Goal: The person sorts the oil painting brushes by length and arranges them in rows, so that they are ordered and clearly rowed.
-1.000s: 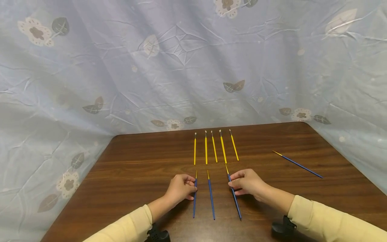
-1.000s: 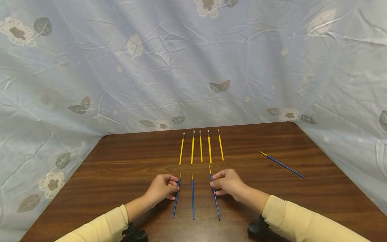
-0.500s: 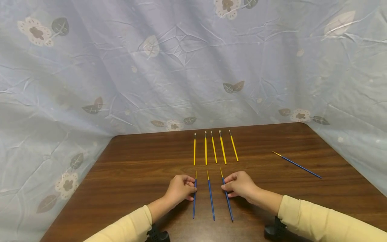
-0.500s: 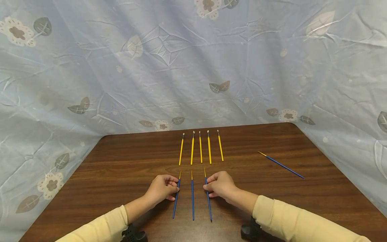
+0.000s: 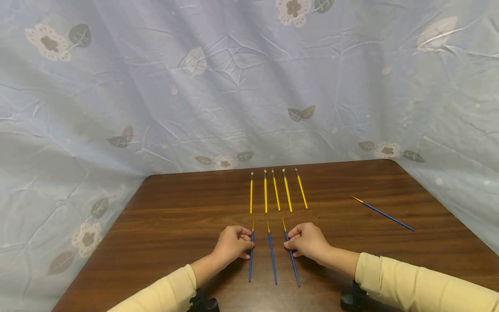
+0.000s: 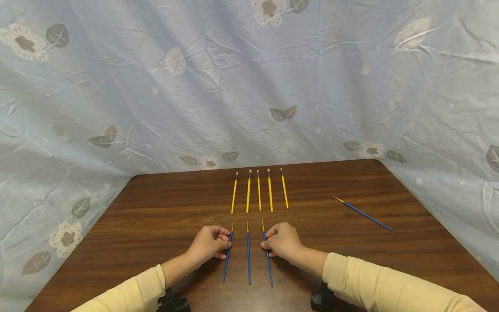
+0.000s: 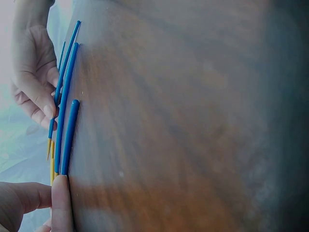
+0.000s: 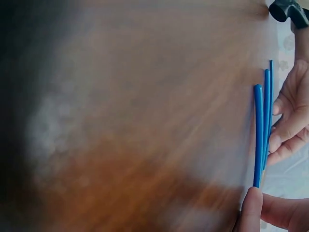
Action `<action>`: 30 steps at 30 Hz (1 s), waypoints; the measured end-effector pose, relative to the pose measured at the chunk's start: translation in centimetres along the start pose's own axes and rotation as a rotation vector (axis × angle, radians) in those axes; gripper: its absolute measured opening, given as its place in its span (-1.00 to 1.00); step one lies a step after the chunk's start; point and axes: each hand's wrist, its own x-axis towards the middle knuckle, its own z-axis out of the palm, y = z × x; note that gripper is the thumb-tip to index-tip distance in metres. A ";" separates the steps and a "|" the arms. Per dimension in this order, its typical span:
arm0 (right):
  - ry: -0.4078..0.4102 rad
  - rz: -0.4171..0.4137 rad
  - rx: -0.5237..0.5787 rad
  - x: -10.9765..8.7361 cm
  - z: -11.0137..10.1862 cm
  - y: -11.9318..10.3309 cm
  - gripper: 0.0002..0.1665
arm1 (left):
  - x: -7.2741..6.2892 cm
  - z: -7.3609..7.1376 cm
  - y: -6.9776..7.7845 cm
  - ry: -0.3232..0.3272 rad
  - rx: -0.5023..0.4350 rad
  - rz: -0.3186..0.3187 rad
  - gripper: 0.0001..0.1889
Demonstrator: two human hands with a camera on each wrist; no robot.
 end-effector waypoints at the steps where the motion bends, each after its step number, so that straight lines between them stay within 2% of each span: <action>1: -0.003 -0.005 -0.002 0.0 0.0 0.0 -0.76 | 0.0 0.0 0.0 0.001 0.000 0.001 -0.74; 7: -0.014 -0.020 -0.023 0.0 0.1 0.0 -0.78 | -0.1 0.0 0.1 0.003 -0.001 -0.004 -0.74; 30: 0.035 0.038 -0.028 -0.2 0.5 -0.6 -0.77 | -0.4 0.1 0.4 0.008 -0.001 0.002 -0.73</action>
